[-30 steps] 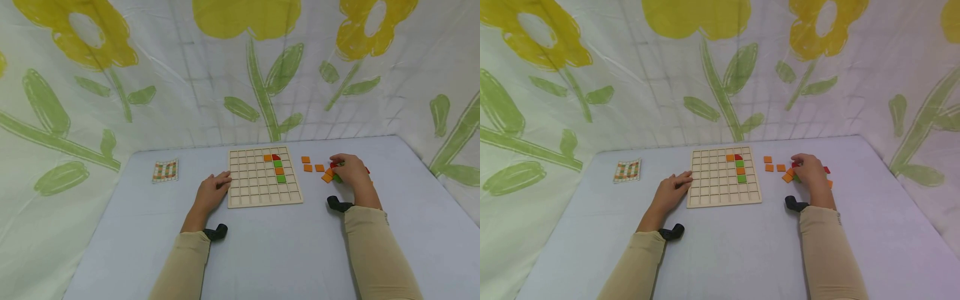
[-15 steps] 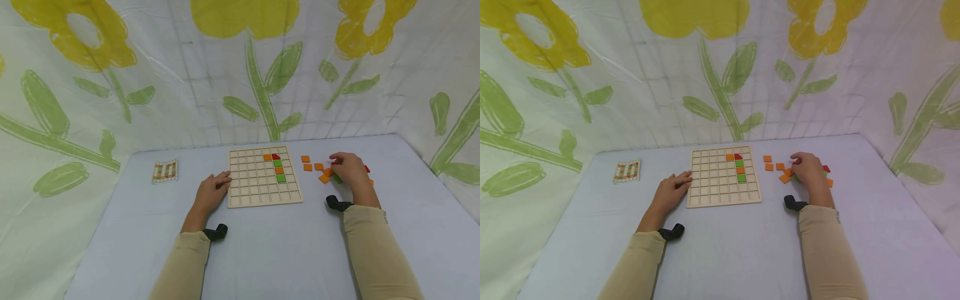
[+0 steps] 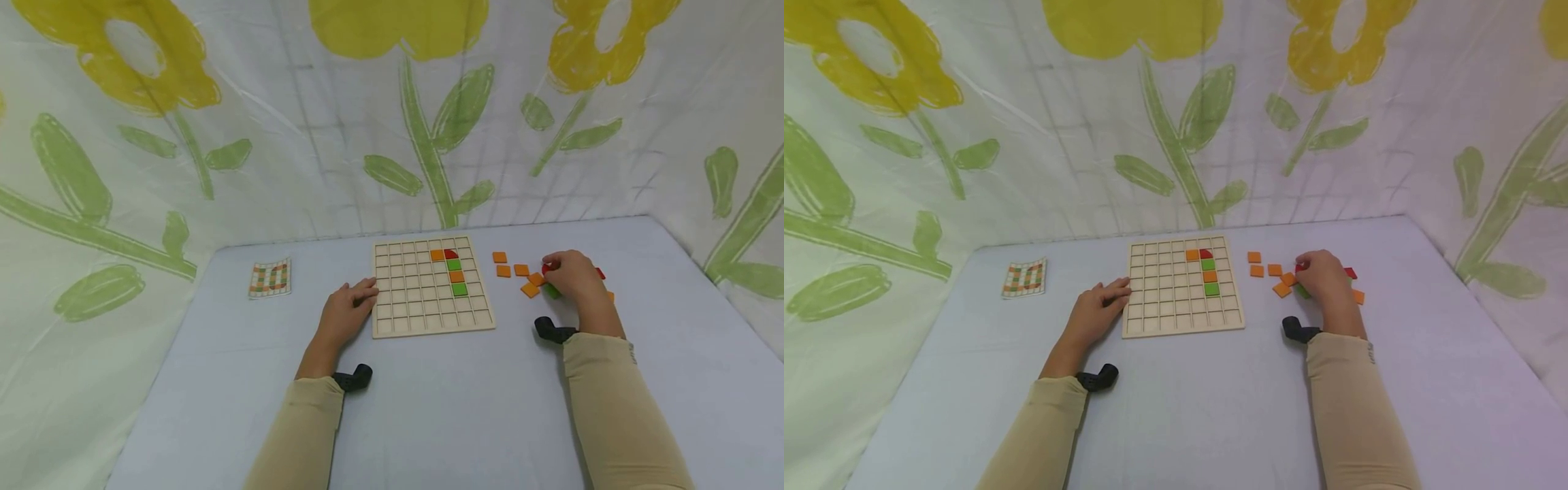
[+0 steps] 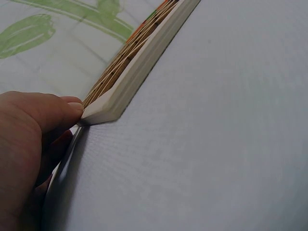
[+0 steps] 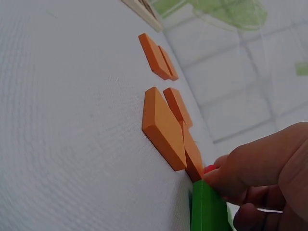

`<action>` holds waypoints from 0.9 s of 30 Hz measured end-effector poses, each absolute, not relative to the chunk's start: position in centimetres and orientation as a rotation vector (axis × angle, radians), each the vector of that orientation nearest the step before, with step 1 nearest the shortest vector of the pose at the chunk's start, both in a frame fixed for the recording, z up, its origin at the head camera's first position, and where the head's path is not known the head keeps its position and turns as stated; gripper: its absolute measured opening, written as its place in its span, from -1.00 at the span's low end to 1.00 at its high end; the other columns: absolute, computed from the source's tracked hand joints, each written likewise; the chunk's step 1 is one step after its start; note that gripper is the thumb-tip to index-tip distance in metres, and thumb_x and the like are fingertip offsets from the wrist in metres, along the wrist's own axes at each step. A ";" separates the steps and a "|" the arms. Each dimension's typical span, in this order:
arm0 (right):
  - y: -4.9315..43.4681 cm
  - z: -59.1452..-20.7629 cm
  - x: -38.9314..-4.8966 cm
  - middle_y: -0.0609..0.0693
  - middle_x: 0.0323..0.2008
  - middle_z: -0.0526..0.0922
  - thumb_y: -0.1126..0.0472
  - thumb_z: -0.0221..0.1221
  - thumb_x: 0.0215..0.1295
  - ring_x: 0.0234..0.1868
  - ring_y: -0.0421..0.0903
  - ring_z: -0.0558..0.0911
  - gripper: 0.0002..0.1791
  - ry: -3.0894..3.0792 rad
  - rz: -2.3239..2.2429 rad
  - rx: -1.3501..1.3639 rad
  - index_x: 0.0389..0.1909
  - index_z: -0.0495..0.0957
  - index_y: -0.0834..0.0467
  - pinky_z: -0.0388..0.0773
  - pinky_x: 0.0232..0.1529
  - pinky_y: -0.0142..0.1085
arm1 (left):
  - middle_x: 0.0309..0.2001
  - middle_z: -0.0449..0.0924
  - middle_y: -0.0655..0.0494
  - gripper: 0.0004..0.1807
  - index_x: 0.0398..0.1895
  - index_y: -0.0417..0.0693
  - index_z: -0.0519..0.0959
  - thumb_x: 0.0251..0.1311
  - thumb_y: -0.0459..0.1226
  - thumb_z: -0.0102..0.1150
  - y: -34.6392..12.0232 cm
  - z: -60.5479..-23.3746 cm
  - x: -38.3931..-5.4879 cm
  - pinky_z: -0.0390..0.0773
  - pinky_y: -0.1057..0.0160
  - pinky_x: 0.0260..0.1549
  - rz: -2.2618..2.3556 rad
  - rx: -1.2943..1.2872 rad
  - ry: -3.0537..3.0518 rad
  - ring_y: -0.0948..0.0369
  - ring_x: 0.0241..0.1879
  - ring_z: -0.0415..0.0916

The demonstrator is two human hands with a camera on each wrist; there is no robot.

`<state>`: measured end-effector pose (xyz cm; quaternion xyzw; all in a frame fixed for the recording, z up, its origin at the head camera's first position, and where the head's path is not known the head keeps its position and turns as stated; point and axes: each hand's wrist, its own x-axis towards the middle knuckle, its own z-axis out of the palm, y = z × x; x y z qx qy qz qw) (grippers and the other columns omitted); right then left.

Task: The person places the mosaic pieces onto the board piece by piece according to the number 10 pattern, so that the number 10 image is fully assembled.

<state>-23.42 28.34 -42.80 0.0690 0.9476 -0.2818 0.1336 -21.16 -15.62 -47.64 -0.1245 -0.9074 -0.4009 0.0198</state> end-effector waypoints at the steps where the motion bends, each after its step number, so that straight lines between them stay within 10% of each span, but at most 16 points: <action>1: 28.4 -42.8 -23.5 0.36 0.10 0.46 0.23 0.05 0.36 0.04 0.25 0.42 -0.50 2.746 -0.816 0.193 0.29 0.40 0.32 0.52 0.04 0.07 | 0.27 0.53 0.15 -0.73 0.04 -0.12 0.68 0.34 -0.26 0.18 -15.6 -47.6 -21.2 0.06 0.10 0.53 -1.241 -0.387 -2.815 0.18 0.34 0.40; 10: 28.2 -42.6 -23.3 0.25 0.00 0.53 0.14 0.18 0.33 -0.10 0.12 0.45 -0.67 2.761 -0.963 0.177 0.05 0.54 0.21 0.47 -0.24 -0.25 | 0.27 0.52 0.18 -0.73 0.04 -0.10 0.68 0.35 -0.24 0.19 -15.6 -47.8 -21.2 0.06 0.13 0.53 -1.231 -0.372 -2.819 0.20 0.34 0.39; 27: 24.0 -42.0 -23.3 0.03 -0.20 0.69 0.22 0.28 0.25 -0.15 0.03 0.55 -0.87 2.487 -1.288 -0.149 -0.21 0.64 0.14 0.58 -0.16 -0.27 | 0.28 0.51 0.18 -0.73 0.04 -0.09 0.68 0.35 -0.25 0.18 -15.5 -47.6 -21.2 0.05 0.14 0.53 -1.228 -0.354 -2.831 0.21 0.35 0.38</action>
